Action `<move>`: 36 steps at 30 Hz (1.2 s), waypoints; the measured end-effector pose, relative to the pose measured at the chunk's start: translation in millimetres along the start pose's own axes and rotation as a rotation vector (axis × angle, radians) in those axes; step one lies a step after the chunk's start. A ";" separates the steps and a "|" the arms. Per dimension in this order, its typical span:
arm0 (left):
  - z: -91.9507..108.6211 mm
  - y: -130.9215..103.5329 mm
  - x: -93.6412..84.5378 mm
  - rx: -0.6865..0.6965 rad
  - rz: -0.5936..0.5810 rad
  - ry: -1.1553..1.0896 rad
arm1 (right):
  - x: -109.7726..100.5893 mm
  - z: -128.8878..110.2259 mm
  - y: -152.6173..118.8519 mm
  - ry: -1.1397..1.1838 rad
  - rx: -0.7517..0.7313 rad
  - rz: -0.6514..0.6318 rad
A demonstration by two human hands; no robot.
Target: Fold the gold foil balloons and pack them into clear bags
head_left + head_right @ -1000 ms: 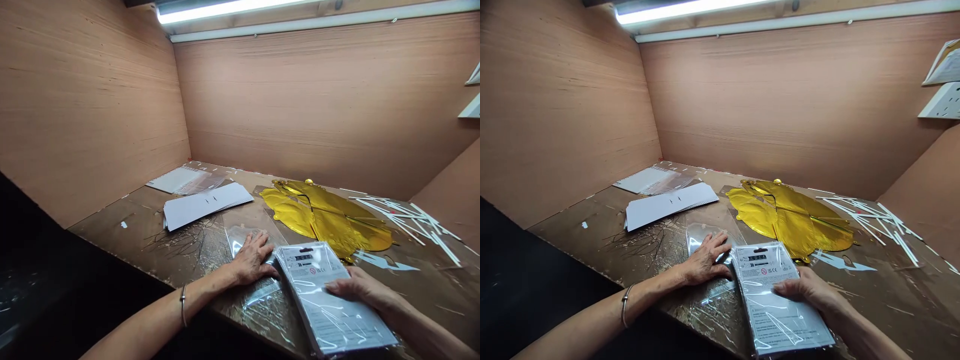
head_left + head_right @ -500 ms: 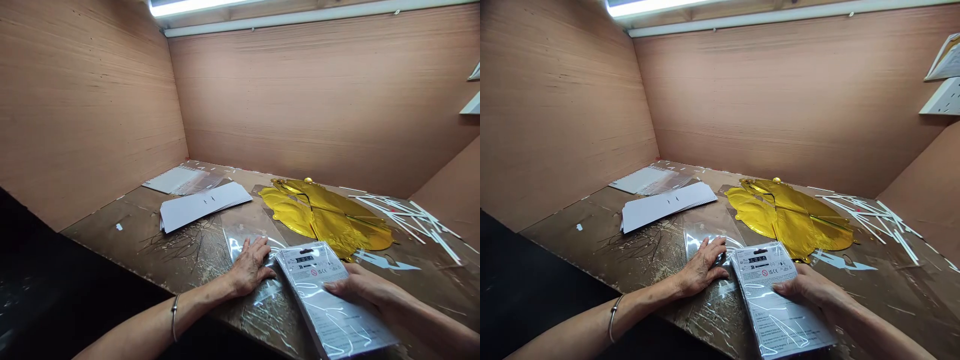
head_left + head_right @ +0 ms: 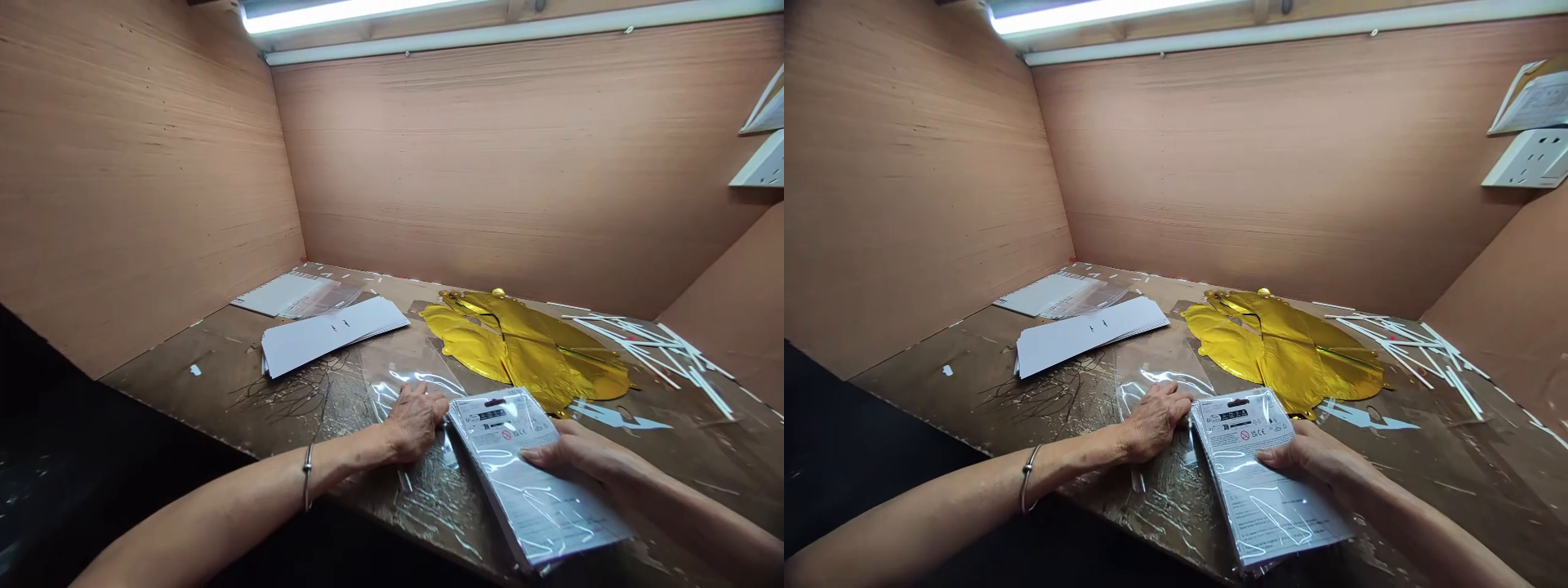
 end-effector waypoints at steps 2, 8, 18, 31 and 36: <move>-3.3 4.5 -2.0 -0.043 -0.011 0.018 | 0.6 -0.3 -1.7 0.005 -0.013 -0.003; -15.7 6.4 -5.2 -0.169 0.104 -0.059 | 11.4 -7.3 -18.9 0.094 -0.131 -0.046; -12.3 6.1 -7.1 -0.309 0.299 -0.260 | 27.7 -21.1 -17.9 0.114 -0.255 -0.122; -12.5 5.9 -13.5 -0.201 0.353 -0.233 | 25.1 -16.4 -0.3 -0.034 -0.105 -0.044; -8.8 7.5 -13.8 -0.116 0.150 0.007 | 13.0 -3.7 11.9 -0.050 -0.117 -0.074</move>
Point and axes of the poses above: each hand's wrist, its own y-axis towards the middle knuckle, its own x-axis out of the palm, z = x × y, the point moved 5 cm from there along y, towards the middle knuckle, and after that the axes turned 9 degrees about -z, right-handed, at the moved point
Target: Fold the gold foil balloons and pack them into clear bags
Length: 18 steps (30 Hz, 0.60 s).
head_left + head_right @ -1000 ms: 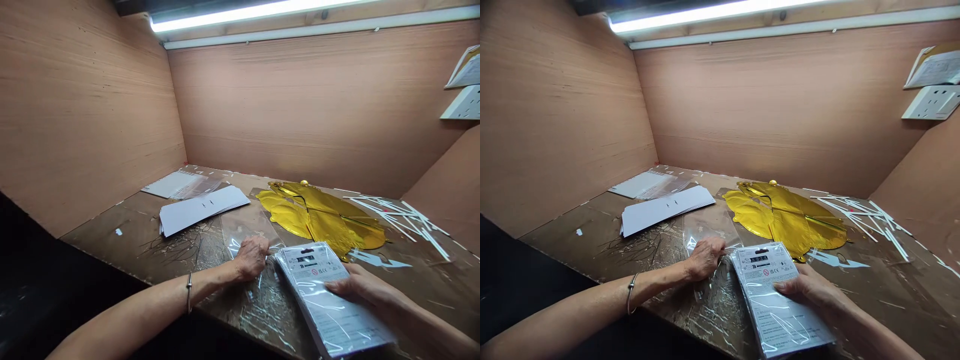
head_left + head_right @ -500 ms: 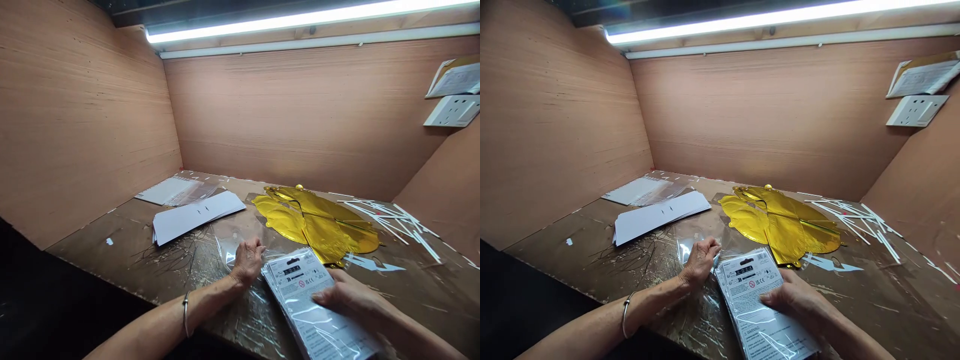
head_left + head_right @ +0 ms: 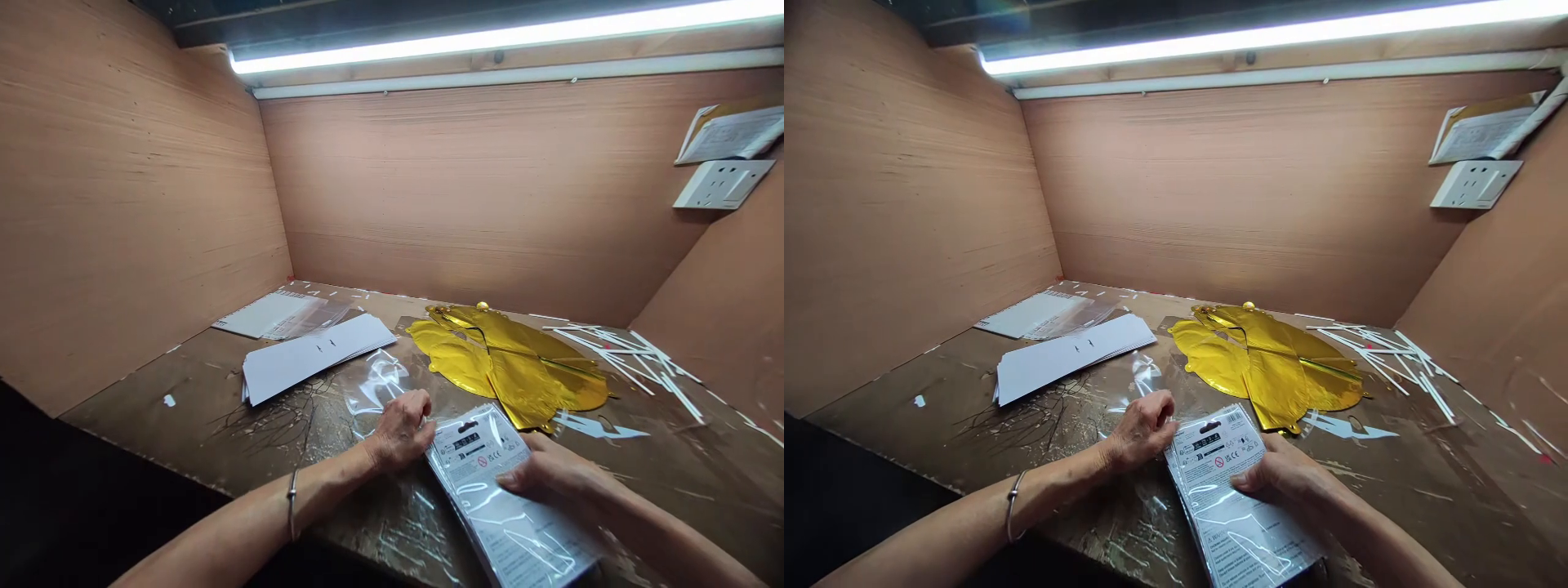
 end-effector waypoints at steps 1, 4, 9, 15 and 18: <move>0.8 0.6 -1.1 0.020 -0.035 0.037 | -1.1 1.6 1.7 0.004 -0.007 -0.016; 3.7 4.7 -4.0 0.033 -0.120 0.110 | -0.5 0.8 2.8 0.006 -0.038 -0.056; 8.2 20.7 -5.8 -0.029 -0.223 0.187 | 6.3 -8.6 -6.4 0.076 -0.106 -0.107; 9.5 20.5 -2.4 -0.003 -0.225 0.195 | 16.6 -16.9 -17.1 0.096 -0.093 -0.211; 14.1 13.4 3.1 0.040 -0.216 0.196 | 23.6 -24.2 -13.9 0.032 -0.092 -0.295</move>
Point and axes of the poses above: each hand's wrist, its own y-axis towards the middle knuckle, its own x-axis out of the palm, z = x × y, the point moved 5 cm from there along y, towards the middle knuckle, and after that the axes turned 9 degrees about -z, right-handed, at the moved point
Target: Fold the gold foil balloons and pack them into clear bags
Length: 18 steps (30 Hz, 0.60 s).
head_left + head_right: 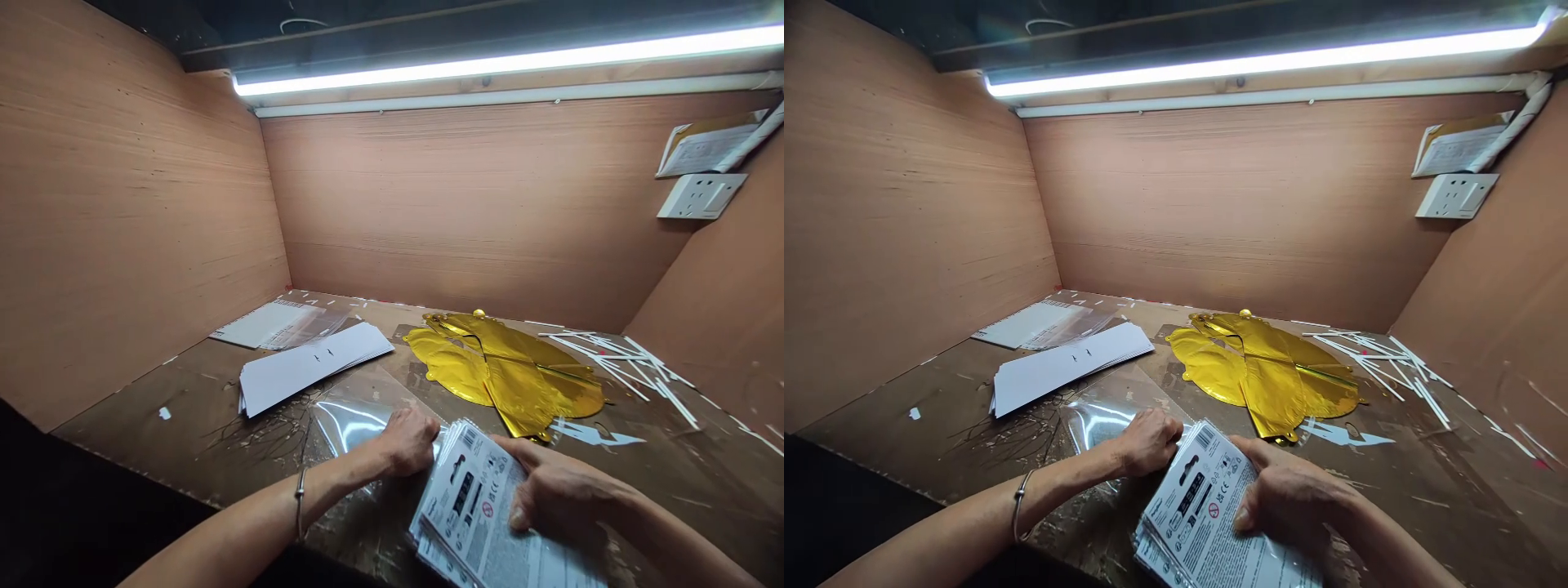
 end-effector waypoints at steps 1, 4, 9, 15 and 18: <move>1.6 -1.3 1.5 0.009 0.011 0.000 | 0.5 -2.1 3.0 -0.022 -0.002 -0.020; 0.8 -2.2 3.1 -0.014 0.083 0.003 | -2.5 -2.8 12.4 -0.072 0.041 -0.039; -5.5 -0.4 0.4 -0.075 0.225 0.012 | -15.0 1.3 20.5 -0.240 0.137 0.037; 7.9 -12.4 -3.0 0.116 0.357 0.095 | -27.5 -0.2 20.5 -0.426 0.146 0.146; 14.1 -22.8 -7.3 0.228 0.448 0.153 | -32.2 -1.5 19.9 -0.448 0.151 0.211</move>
Point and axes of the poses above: each hand's wrist, its own y-axis towards the middle knuckle, its own x-axis out of the palm, z = x × y, the point moved 5 cm from there along y, towards the middle knuckle, and after that the axes turned 9 degrees about -z, right-handed, at the moved point
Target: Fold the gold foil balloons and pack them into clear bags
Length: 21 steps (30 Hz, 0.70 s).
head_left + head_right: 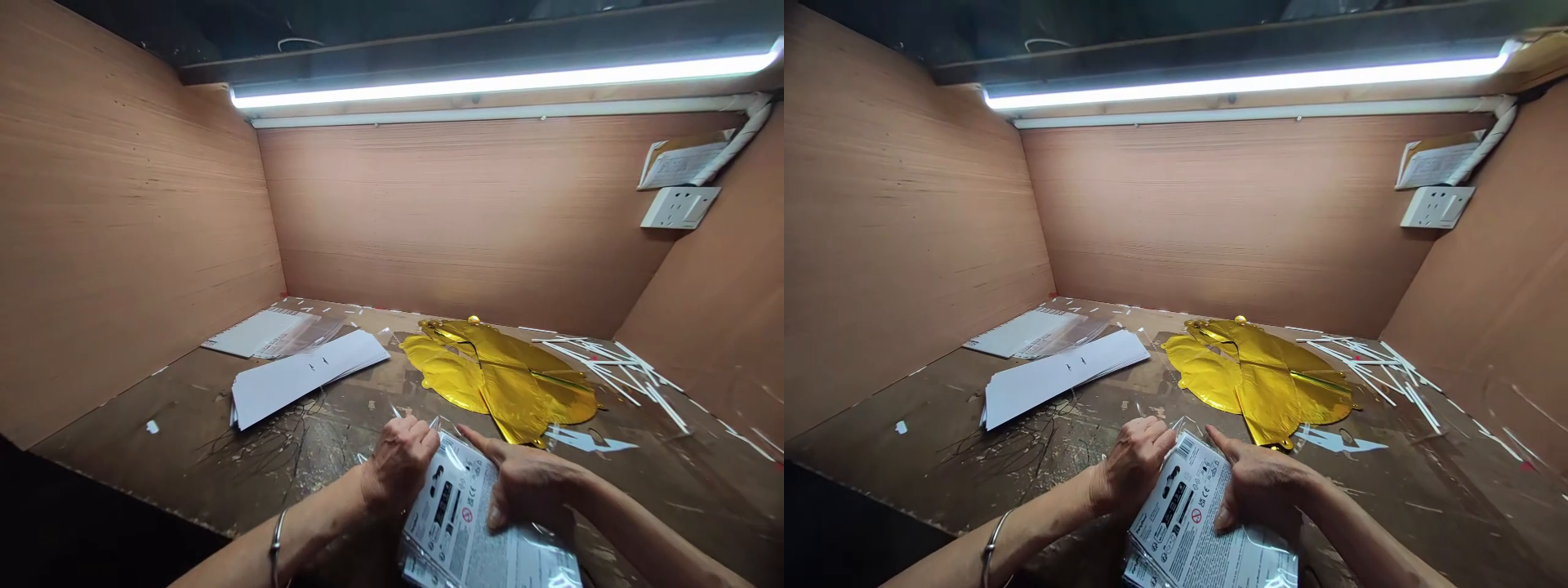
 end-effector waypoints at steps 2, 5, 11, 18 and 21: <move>2.6 -2.5 -5.1 0.051 0.031 0.027 | 0.0 -2.1 0.6 0.000 -0.004 0.000; 8.4 -4.5 -9.4 0.175 0.006 0.054 | 3.3 -7.7 2.0 0.033 -0.050 -0.031; -2.0 -18.4 -13.1 0.074 0.014 -0.012 | 18.6 -14.6 -3.9 0.162 -0.124 -0.172; -29.5 -65.3 -7.1 -0.524 0.368 -0.227 | 29.0 -33.0 -17.8 0.311 -0.192 -0.218; -31.4 -75.6 -1.5 -0.746 0.487 -0.524 | 28.6 -36.0 -17.0 0.303 -0.185 -0.170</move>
Point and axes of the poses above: each hand's wrist, its own y-axis towards the middle knuckle, its own x-axis out of the palm, z = x × y, the point moved 5 cm from there along y, towards the middle knuckle, and after that the axes turned 9 degrees about -z, right-handed, at the moved point
